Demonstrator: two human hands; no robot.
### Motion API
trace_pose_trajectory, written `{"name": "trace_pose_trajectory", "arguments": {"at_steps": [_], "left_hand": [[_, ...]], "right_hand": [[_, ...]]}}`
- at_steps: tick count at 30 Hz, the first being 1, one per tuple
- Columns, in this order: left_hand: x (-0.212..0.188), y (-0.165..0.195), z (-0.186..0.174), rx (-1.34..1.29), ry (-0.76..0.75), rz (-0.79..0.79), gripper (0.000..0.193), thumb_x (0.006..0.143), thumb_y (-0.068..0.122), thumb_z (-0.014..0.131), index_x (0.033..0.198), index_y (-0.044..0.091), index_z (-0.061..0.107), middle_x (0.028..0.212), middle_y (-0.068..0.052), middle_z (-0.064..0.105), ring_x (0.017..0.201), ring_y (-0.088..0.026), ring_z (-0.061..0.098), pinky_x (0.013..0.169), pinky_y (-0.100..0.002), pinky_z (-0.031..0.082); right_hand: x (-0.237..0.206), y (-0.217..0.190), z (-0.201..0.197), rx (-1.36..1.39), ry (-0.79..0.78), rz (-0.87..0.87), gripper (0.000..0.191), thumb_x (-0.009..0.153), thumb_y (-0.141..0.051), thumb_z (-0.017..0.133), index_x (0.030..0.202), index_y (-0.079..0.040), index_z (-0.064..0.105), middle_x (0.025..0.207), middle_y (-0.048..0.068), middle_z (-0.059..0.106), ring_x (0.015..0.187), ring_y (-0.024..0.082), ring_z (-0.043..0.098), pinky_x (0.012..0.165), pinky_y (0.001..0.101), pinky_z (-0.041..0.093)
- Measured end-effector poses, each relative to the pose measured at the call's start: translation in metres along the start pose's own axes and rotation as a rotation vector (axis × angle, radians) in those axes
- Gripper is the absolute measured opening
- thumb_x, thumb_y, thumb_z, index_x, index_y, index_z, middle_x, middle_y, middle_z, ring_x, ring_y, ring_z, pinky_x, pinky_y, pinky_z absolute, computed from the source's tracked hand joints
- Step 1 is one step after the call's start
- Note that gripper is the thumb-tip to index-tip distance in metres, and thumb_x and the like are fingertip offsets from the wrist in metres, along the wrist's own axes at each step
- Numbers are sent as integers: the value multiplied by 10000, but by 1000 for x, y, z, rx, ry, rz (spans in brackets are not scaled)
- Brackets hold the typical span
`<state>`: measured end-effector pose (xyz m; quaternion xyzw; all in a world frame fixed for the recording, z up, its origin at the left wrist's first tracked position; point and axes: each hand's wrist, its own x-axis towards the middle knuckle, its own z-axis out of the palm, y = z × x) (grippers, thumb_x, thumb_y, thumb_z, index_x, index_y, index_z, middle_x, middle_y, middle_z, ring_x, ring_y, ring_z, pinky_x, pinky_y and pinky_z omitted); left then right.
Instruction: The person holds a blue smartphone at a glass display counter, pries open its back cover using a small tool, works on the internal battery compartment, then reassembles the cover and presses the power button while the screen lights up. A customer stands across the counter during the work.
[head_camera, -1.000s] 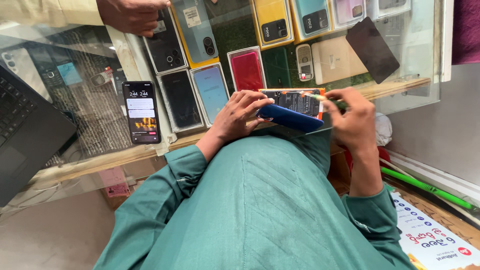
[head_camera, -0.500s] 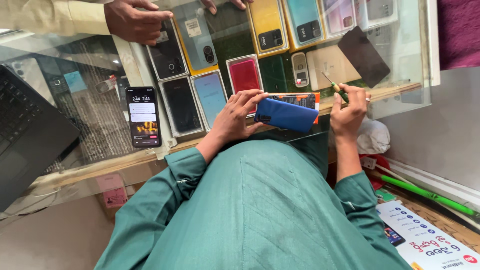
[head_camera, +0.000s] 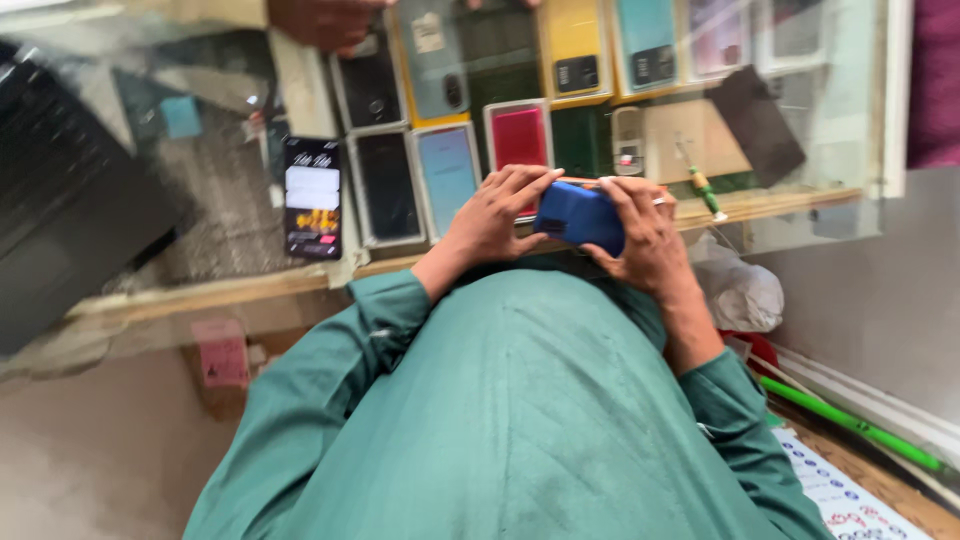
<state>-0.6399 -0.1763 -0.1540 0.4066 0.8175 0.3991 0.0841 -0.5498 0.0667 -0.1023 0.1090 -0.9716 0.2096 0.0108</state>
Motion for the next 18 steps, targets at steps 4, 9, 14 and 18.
{"name": "trace_pose_trajectory", "arguments": {"at_steps": [4, 9, 14, 18], "left_hand": [[-2, -2, 1, -21, 14, 34, 888, 758, 297, 882, 1516, 122, 454, 1431, -85, 534, 1323, -307, 515, 1152, -433, 410], [-2, -5, 0, -16, 32, 50, 907, 760, 305, 879, 1532, 132, 435, 1435, -78, 536, 1333, -291, 519, 1166, -426, 403], [-4, -5, -2, -38, 37, 48, 987, 752, 325, 868, 1577, 110, 371, 1416, -90, 529, 1311, -299, 517, 1159, -434, 398], [-4, -5, -2, -12, 50, 59, 913, 752, 331, 877, 1526, 151, 428, 1402, -85, 539, 1306, -299, 522, 1149, -436, 398]], "right_hand": [[0, 0, 3, -72, -68, -21, 1009, 645, -279, 893, 1519, -61, 439, 1443, 180, 485, 1350, 389, 464, 1138, 536, 335], [3, 1, 3, -103, -104, -42, 968, 686, -274, 847, 1532, -42, 437, 1424, 185, 487, 1329, 396, 468, 1147, 525, 343], [13, 1, 6, -210, -150, -102, 980, 691, -310, 786, 1538, 25, 425, 1413, 193, 488, 1319, 402, 469, 1151, 510, 370], [21, 1, 2, -239, -205, -125, 1012, 645, -318, 794, 1522, 31, 427, 1395, 205, 488, 1311, 415, 469, 1124, 502, 405]]}}
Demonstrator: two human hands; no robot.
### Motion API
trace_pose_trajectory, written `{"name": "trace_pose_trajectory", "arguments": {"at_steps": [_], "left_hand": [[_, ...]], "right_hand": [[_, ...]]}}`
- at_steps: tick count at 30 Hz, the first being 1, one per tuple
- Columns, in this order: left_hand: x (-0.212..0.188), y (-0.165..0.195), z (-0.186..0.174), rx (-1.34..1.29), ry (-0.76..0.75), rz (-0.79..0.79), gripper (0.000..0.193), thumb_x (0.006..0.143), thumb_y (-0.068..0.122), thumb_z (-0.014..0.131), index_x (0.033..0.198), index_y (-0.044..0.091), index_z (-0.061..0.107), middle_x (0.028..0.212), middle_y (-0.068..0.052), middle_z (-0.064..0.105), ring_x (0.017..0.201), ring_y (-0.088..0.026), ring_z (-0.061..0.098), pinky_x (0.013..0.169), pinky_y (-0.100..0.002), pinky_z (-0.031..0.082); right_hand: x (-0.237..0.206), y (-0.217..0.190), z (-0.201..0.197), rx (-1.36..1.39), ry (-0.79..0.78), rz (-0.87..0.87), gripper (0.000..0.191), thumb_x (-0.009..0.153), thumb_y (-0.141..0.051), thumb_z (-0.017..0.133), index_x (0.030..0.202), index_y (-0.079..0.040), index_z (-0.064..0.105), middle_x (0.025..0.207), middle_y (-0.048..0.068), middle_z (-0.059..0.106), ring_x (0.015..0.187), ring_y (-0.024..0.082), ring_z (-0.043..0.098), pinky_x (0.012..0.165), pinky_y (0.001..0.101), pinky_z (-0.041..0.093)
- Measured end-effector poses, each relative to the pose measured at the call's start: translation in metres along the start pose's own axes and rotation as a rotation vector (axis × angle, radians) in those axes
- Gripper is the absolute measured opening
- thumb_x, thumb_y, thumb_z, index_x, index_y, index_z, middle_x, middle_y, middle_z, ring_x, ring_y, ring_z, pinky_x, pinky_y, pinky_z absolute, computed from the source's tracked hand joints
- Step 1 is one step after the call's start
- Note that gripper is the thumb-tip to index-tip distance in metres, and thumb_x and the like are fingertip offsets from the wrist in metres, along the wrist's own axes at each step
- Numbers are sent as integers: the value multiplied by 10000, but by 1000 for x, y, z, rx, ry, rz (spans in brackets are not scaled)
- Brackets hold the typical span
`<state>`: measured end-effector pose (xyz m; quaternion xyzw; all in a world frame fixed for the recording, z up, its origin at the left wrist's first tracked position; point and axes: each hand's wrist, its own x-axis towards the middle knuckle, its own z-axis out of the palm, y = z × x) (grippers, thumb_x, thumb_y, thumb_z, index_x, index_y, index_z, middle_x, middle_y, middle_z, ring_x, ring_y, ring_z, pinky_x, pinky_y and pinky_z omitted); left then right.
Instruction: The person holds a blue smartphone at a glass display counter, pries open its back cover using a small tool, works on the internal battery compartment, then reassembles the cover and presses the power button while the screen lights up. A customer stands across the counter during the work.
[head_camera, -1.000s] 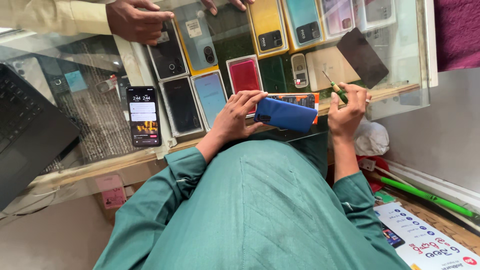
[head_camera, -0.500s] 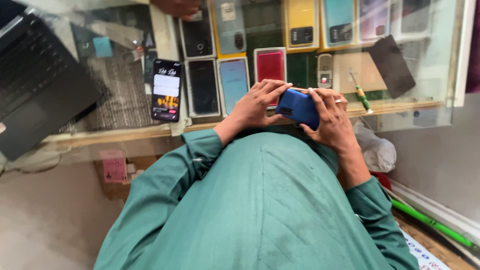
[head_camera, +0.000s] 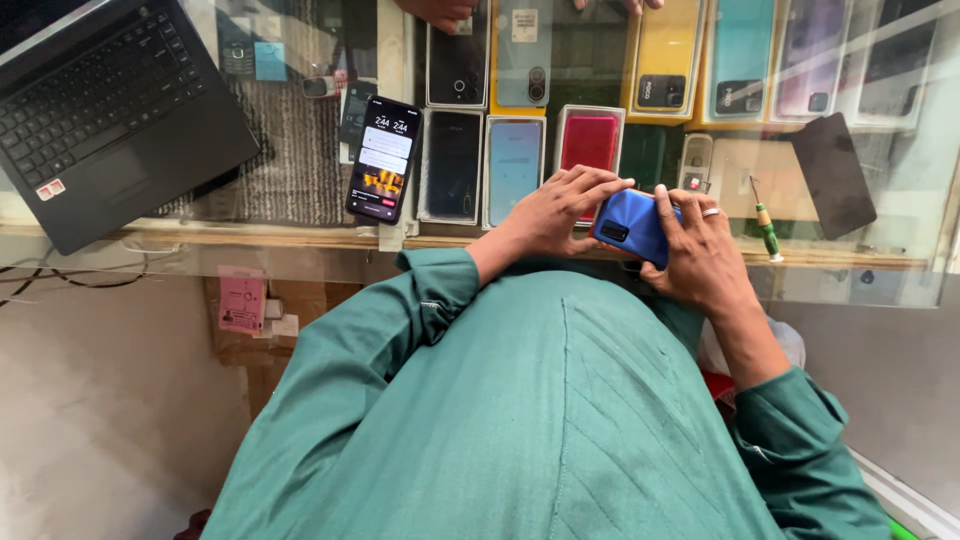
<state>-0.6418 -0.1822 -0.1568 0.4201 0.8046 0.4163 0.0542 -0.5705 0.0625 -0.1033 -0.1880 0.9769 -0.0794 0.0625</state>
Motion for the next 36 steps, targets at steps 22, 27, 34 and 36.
{"name": "trace_pose_trajectory", "arguments": {"at_steps": [22, 27, 34, 36], "left_hand": [[4, 0, -5, -137, 22, -34, 951, 719, 202, 887, 1543, 145, 416, 1413, -107, 569, 1319, -297, 535, 1179, -410, 415], [9, -7, -13, -563, 51, -160, 936, 764, 98, 839, 1590, 147, 403, 1494, -104, 574, 1397, -227, 574, 1232, -373, 469], [34, -5, -5, -1358, 209, -289, 1002, 888, 216, 854, 1649, 106, 211, 1519, -137, 494, 1399, -241, 527, 1210, -392, 438], [44, 4, 4, -1362, 217, -351, 1002, 892, 252, 840, 1650, 92, 206, 1507, -122, 480, 1375, -224, 527, 1181, -384, 448]], "right_hand": [[21, 17, -22, 54, -38, -119, 922, 566, -275, 904, 1397, -54, 572, 1264, 176, 622, 1154, 406, 627, 1018, 453, 513], [22, 15, -34, 277, 23, -58, 859, 595, -223, 903, 1390, -57, 625, 1246, 171, 646, 1122, 375, 648, 975, 442, 540], [32, -3, -36, 862, 223, 164, 717, 755, -117, 800, 1445, -42, 624, 1240, 135, 694, 1111, 208, 693, 936, 333, 606], [42, -8, -31, 1141, 243, 229, 681, 812, -129, 794, 1456, -11, 606, 1241, 119, 699, 1106, 168, 685, 941, 307, 601]]}}
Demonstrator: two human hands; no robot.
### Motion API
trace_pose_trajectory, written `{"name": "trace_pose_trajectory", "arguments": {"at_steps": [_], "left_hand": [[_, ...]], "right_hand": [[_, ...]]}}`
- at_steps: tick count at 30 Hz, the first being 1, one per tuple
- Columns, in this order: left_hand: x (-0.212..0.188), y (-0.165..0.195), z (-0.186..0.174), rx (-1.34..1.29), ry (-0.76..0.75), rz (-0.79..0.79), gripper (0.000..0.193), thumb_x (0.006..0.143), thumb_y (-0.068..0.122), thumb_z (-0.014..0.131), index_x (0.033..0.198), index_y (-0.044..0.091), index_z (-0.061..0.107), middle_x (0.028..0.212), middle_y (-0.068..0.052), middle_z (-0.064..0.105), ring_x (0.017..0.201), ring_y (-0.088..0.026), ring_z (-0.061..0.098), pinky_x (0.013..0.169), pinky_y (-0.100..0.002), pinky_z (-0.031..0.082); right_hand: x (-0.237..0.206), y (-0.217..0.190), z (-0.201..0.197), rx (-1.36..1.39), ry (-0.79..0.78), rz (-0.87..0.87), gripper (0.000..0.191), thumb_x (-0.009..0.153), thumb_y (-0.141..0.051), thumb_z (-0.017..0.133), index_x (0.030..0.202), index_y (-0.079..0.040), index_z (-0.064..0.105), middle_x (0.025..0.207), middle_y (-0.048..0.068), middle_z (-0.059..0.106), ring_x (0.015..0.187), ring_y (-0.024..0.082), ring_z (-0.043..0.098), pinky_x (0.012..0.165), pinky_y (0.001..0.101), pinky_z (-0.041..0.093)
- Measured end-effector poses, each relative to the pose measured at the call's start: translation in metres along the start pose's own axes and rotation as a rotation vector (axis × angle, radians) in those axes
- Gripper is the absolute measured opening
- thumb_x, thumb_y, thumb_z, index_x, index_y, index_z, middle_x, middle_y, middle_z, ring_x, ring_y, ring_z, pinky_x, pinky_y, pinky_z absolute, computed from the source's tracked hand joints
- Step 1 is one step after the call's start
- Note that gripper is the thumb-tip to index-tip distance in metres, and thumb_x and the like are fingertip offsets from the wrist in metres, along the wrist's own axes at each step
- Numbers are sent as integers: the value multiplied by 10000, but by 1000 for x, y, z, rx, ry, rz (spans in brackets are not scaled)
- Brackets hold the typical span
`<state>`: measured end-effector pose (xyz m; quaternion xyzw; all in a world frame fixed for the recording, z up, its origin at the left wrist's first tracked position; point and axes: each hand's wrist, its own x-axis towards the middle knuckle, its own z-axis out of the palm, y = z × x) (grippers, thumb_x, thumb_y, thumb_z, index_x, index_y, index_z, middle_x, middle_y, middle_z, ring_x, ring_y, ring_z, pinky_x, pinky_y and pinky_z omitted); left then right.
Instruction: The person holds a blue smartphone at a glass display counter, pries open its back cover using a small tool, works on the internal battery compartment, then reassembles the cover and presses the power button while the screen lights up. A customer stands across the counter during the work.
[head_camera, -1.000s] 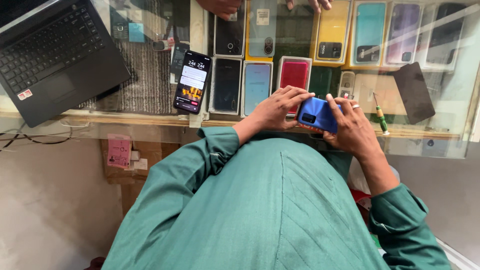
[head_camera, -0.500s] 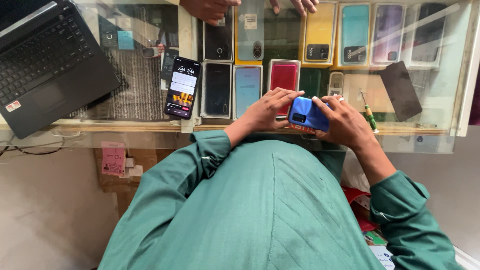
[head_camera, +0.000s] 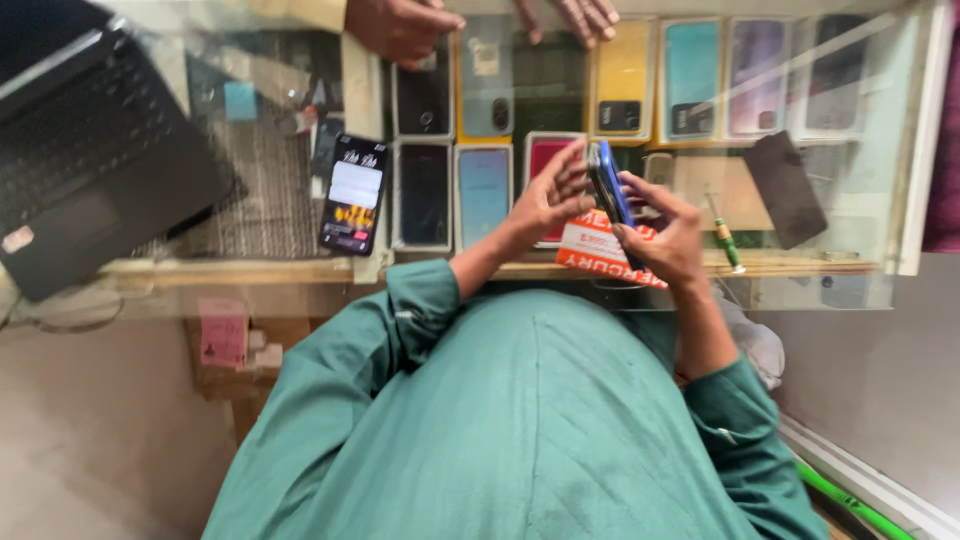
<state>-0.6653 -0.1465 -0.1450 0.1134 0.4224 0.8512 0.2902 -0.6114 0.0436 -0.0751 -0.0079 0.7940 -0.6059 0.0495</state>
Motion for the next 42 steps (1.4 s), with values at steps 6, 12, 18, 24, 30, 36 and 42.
{"name": "trace_pose_trajectory", "arguments": {"at_steps": [6, 12, 18, 24, 30, 36, 42], "left_hand": [[24, -3, 33, 86, 131, -115, 739, 892, 306, 810, 1460, -14, 465, 1213, -128, 654, 1099, -181, 648, 953, -354, 557], [46, 10, 43, 349, 318, -210, 629, 776, 401, 844, 1209, -8, 640, 1057, -84, 731, 957, -135, 690, 842, -302, 580], [65, 24, 45, 598, 314, -301, 655, 690, 514, 851, 1064, -8, 724, 974, -118, 783, 853, -153, 735, 785, -301, 593], [79, 39, 50, 1047, 273, -342, 795, 646, 624, 821, 1083, -21, 665, 1030, -214, 750, 960, -319, 759, 844, -404, 600], [82, 41, 53, 1331, 221, -276, 912, 636, 605, 821, 1258, -15, 576, 1029, -251, 736, 978, -398, 726, 854, -480, 583], [71, 28, 55, 1492, 75, -129, 912, 696, 481, 809, 1360, -25, 441, 1081, -224, 711, 894, -403, 739, 752, -470, 610], [70, 21, 53, 1709, 25, -18, 858, 612, 374, 882, 1224, -47, 452, 1034, -219, 652, 883, -390, 719, 700, -435, 608]], "right_hand": [[12, -7, 14, 470, 92, 159, 591, 913, -146, 780, 1444, 31, 592, 1151, 107, 711, 965, 134, 681, 883, 279, 583], [18, -18, 23, 703, 163, 181, 339, 1031, -192, 704, 1281, 27, 637, 1101, 44, 668, 974, 102, 640, 876, 272, 563], [23, -30, 31, 854, 205, 141, 361, 1104, -261, 599, 1365, -43, 479, 1249, 54, 611, 1134, 117, 640, 982, 290, 551], [23, -31, 32, 1160, 126, 103, 400, 1114, -230, 490, 1467, -43, 469, 1226, 53, 617, 1080, 109, 654, 908, 260, 563], [16, -22, 19, 827, 156, 208, 349, 1130, -162, 545, 1444, -39, 457, 1069, 56, 584, 850, 111, 603, 830, 379, 620], [16, -25, 20, 704, 157, 268, 525, 947, 25, 424, 1464, -50, 375, 1220, 115, 649, 1061, 241, 733, 886, 416, 646], [16, -21, 25, 664, 160, 303, 545, 967, 72, 497, 1485, -27, 354, 1192, 134, 660, 1035, 235, 731, 892, 416, 662]]}}
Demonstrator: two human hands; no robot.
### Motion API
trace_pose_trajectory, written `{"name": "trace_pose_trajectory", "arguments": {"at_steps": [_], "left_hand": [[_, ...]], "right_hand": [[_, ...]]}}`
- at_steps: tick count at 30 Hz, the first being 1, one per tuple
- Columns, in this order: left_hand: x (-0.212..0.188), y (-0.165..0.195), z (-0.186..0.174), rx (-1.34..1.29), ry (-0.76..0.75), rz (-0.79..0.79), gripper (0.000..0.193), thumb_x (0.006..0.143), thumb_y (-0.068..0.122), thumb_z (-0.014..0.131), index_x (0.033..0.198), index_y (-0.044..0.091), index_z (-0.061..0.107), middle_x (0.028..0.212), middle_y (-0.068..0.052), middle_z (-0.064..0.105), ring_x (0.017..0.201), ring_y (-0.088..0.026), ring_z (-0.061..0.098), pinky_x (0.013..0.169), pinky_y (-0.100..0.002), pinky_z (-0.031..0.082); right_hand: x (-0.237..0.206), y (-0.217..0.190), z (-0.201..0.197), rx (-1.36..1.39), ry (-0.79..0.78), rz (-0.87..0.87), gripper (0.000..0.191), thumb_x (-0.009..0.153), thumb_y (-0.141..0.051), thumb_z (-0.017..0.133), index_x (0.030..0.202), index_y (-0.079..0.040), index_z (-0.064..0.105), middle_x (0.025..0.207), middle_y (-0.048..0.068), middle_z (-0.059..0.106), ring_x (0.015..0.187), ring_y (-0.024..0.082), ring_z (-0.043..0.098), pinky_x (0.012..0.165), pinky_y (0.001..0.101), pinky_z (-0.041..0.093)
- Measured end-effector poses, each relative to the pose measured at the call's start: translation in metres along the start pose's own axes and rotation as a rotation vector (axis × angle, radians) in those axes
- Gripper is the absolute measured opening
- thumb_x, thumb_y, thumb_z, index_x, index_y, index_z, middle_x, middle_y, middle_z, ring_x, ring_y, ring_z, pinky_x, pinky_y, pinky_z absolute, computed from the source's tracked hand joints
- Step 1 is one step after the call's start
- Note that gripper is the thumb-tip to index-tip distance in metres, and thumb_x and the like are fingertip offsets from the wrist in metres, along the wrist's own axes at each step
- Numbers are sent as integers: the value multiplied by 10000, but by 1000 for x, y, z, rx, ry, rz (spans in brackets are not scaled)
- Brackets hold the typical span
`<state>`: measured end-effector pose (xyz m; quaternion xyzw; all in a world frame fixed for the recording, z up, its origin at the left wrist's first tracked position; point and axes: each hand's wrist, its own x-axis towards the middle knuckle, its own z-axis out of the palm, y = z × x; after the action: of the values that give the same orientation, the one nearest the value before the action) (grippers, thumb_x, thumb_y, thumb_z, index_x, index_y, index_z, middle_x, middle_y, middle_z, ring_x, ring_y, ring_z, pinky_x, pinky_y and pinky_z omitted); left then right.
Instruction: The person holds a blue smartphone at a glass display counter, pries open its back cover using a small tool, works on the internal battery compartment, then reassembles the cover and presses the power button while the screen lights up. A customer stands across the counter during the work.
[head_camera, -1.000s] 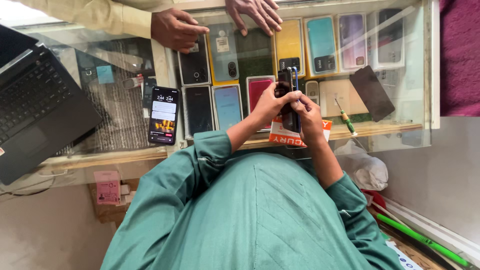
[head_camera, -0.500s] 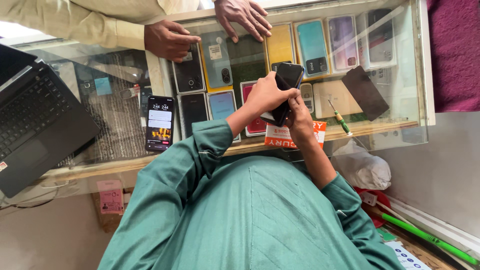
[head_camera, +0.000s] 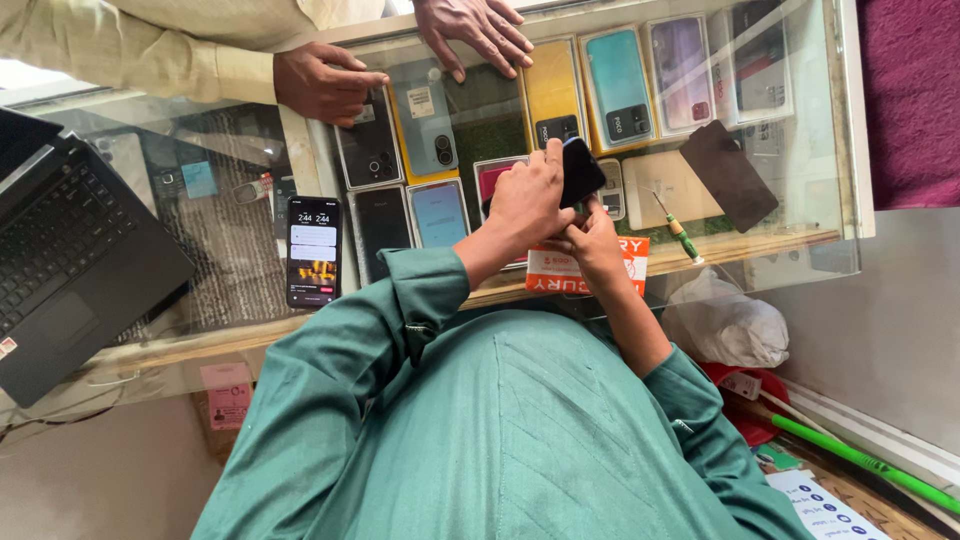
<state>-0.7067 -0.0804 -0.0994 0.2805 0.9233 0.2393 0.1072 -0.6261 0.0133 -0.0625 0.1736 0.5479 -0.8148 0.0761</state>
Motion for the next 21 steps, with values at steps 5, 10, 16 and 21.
{"name": "trace_pose_trajectory", "arguments": {"at_steps": [5, 10, 16, 21], "left_hand": [[-2, -7, 0, 28, 8, 79, 817, 645, 320, 884, 1260, -33, 478, 1102, -191, 616, 1009, -345, 662, 761, -409, 604], [-3, -16, -4, 64, 104, 168, 908, 562, 306, 899, 1286, -78, 509, 1229, -200, 549, 1076, -325, 583, 765, -377, 597], [-6, -22, -10, 85, 83, 156, 878, 573, 273, 899, 1304, -56, 540, 1196, -153, 551, 1111, -299, 567, 799, -376, 586], [-7, -22, -14, 48, 98, 205, 857, 557, 223, 892, 1303, -38, 561, 1182, -136, 568, 1081, -295, 584, 828, -379, 584]], "right_hand": [[3, 6, -2, -2, 35, 33, 600, 953, 50, 547, 1502, -37, 321, 1114, 114, 694, 951, 219, 747, 822, 386, 658], [1, 5, -5, -150, 177, 83, 680, 915, 34, 596, 1495, -40, 250, 1003, 169, 691, 796, 260, 745, 706, 371, 647], [-13, 3, -6, -852, 390, -453, 670, 900, 13, 635, 1483, -37, 308, 1216, 181, 623, 966, 291, 658, 826, 359, 568], [-2, -7, -13, -1470, 290, -820, 565, 807, -30, 604, 1362, -96, 521, 1524, 217, 425, 1439, 440, 360, 1215, 523, 342]]}}
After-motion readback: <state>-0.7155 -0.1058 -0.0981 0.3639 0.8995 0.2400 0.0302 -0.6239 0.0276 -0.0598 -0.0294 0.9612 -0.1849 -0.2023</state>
